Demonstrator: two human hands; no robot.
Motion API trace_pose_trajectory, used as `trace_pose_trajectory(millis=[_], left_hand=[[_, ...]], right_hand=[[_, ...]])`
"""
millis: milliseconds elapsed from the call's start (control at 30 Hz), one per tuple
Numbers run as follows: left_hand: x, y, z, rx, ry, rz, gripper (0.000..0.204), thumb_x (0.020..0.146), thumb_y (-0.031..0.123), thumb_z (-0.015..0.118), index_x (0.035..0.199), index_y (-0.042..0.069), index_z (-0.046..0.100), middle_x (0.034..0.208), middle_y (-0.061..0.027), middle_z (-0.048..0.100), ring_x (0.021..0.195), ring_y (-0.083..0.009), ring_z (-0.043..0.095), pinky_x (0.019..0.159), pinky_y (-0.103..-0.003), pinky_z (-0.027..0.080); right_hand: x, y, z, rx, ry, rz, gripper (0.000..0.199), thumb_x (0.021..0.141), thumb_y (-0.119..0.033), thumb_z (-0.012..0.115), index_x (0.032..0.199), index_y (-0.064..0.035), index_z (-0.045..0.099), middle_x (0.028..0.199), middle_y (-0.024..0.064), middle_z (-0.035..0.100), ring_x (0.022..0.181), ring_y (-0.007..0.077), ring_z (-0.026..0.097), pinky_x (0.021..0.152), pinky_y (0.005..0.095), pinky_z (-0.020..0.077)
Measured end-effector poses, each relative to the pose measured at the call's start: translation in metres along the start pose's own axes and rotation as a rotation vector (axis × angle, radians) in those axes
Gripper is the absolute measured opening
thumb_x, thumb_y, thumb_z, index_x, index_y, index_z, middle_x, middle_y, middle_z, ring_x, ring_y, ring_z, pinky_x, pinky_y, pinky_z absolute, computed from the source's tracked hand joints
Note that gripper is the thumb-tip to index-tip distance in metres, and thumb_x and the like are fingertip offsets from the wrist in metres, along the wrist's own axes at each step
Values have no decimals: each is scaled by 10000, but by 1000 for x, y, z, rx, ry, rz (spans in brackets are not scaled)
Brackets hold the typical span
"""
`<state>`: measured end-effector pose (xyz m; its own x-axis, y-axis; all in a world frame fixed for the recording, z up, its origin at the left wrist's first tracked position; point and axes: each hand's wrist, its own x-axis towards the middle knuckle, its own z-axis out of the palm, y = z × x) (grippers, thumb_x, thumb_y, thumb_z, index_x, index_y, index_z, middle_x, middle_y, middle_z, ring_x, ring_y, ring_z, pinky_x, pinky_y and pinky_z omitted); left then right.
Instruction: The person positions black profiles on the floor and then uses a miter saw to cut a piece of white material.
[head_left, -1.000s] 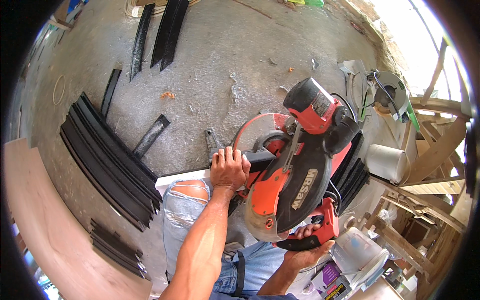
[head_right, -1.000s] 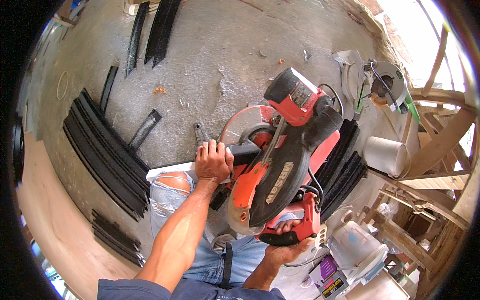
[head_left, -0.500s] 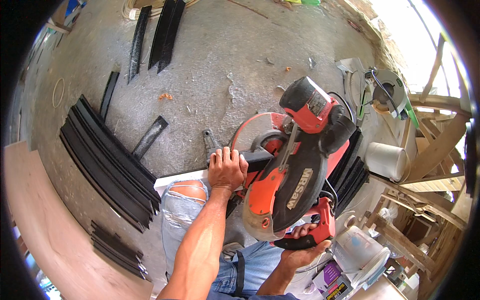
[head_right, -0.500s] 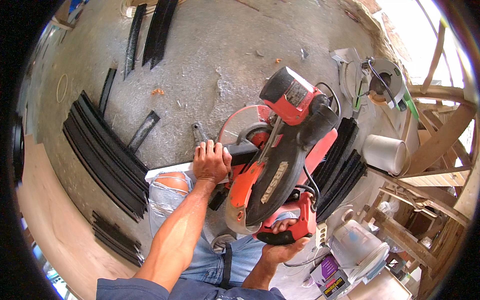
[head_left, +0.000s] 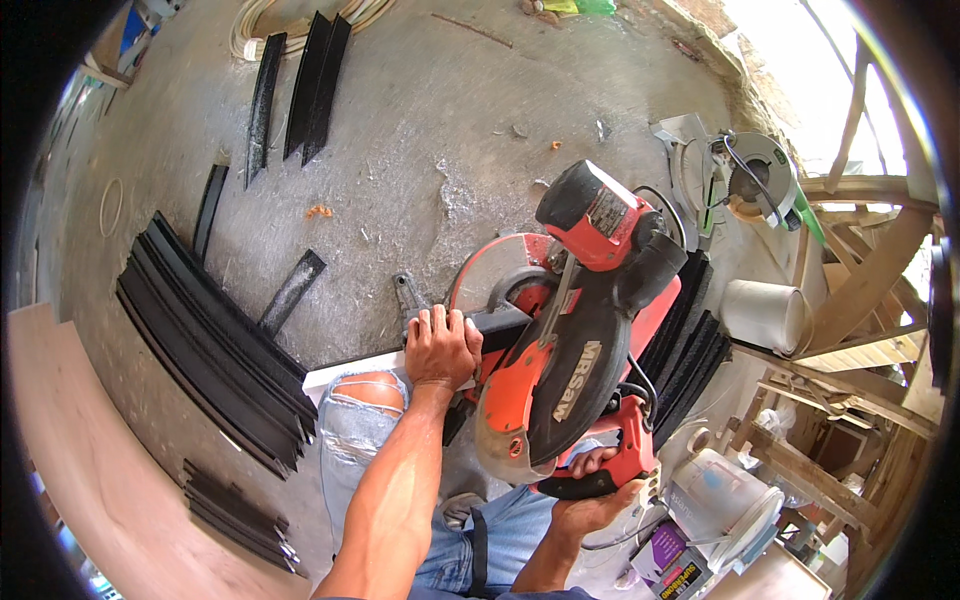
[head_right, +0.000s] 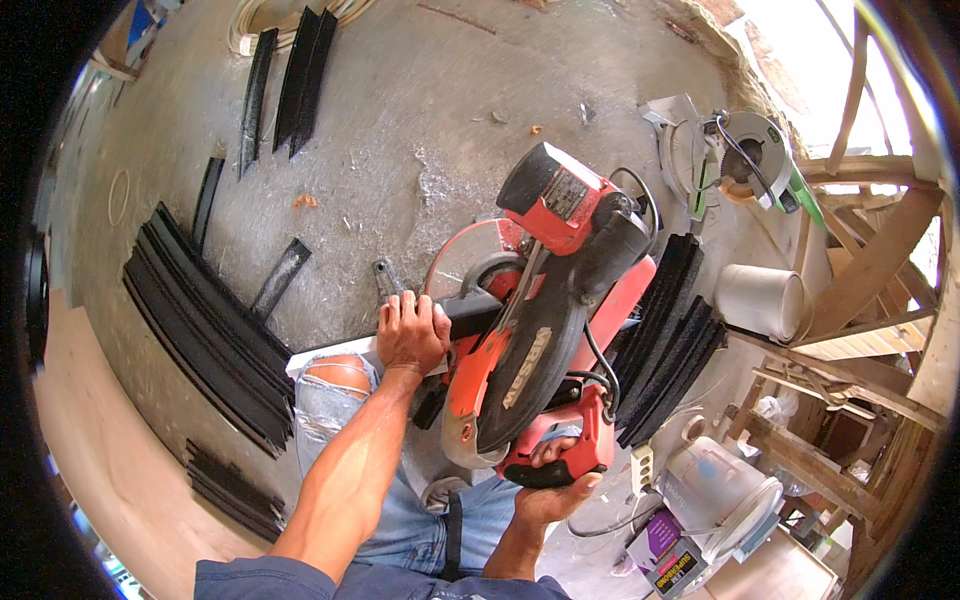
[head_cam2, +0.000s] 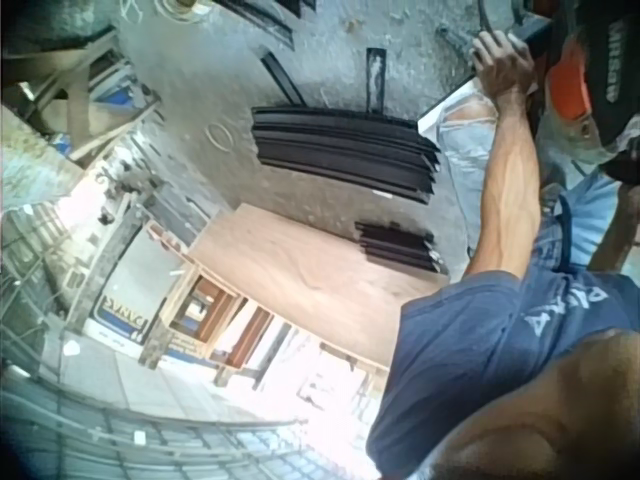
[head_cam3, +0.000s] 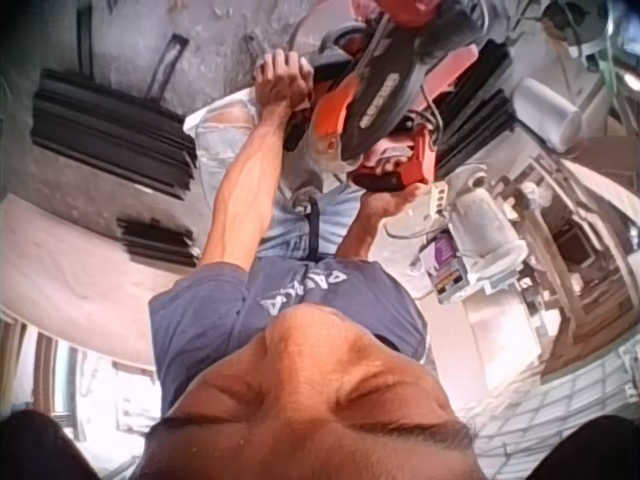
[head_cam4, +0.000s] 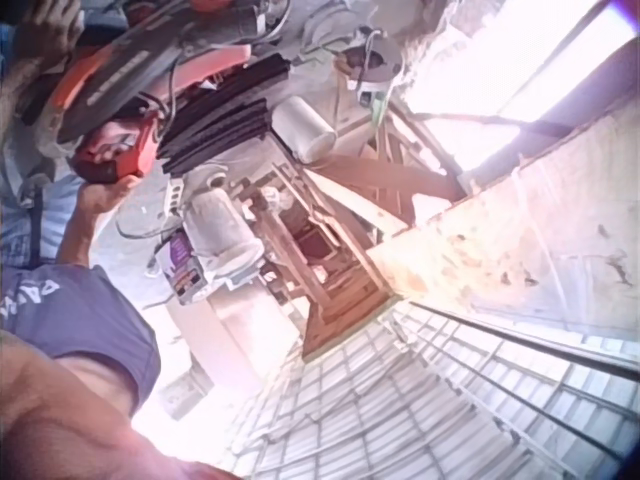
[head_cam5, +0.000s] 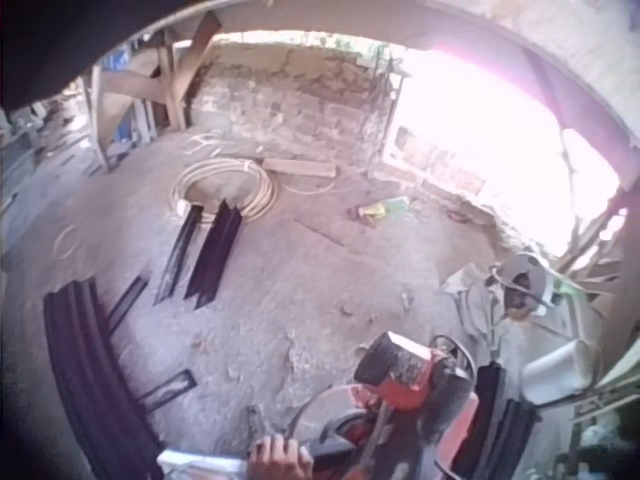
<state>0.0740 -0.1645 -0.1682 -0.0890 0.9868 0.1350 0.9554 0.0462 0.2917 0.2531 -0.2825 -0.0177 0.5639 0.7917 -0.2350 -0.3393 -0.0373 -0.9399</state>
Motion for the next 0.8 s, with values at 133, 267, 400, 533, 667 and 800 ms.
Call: trace_pose_trajectory(millis=[133, 267, 400, 533, 667, 800], left_hand=[[0, 0, 0, 4, 7, 1, 230, 878, 284, 537, 801, 70, 566, 856, -124, 548, 842, -301, 554, 764, -430, 449], [-1, 1, 0, 3, 4, 9, 221, 873, 281, 541, 807, 71, 558, 863, -125, 546, 847, -305, 553, 768, -432, 444], [0, 1, -1, 0, 5, 12, 225, 874, 282, 542, 805, 68, 554, 861, -126, 544, 847, -305, 551, 770, -433, 441], [1, 1, 0, 6, -1, 6, 228, 874, 284, 543, 806, 67, 552, 862, -125, 544, 847, -303, 550, 773, -435, 439], [0, 1, -2, -22, -43, -20, 221, 871, 280, 542, 819, 66, 552, 892, -146, 545, 882, -333, 546, 803, -455, 445], [1, 2, -1, -16, -33, -20, 220, 869, 279, 546, 819, 65, 552, 893, -148, 550, 881, -334, 550, 797, -456, 448]], right_hand=[[-1, 1, 1, 12, 7, 5, 701, 971, -692, 458, 1050, 0, 538, 796, 74, 512, 675, 163, 496, 646, 291, 430], [-2, 6, -1, 20, 17, -10, 698, 980, -683, 450, 1044, 8, 531, 794, 79, 511, 669, 168, 495, 643, 293, 427], [-3, 6, -1, 25, -4, -14, 699, 982, -680, 448, 1040, 12, 527, 793, 81, 510, 667, 169, 494, 643, 293, 427], [-3, 7, -1, 27, -10, -9, 700, 980, -681, 452, 1040, 13, 525, 794, 80, 510, 668, 169, 493, 641, 294, 426], [-5, 9, 0, 16, 14, -5, 703, 969, -687, 468, 1043, 9, 532, 797, 78, 512, 670, 168, 499, 635, 291, 424], [-6, 12, -3, 13, 13, -16, 698, 961, -689, 483, 1058, 0, 540, 811, 76, 517, 672, 165, 503, 630, 290, 429]])
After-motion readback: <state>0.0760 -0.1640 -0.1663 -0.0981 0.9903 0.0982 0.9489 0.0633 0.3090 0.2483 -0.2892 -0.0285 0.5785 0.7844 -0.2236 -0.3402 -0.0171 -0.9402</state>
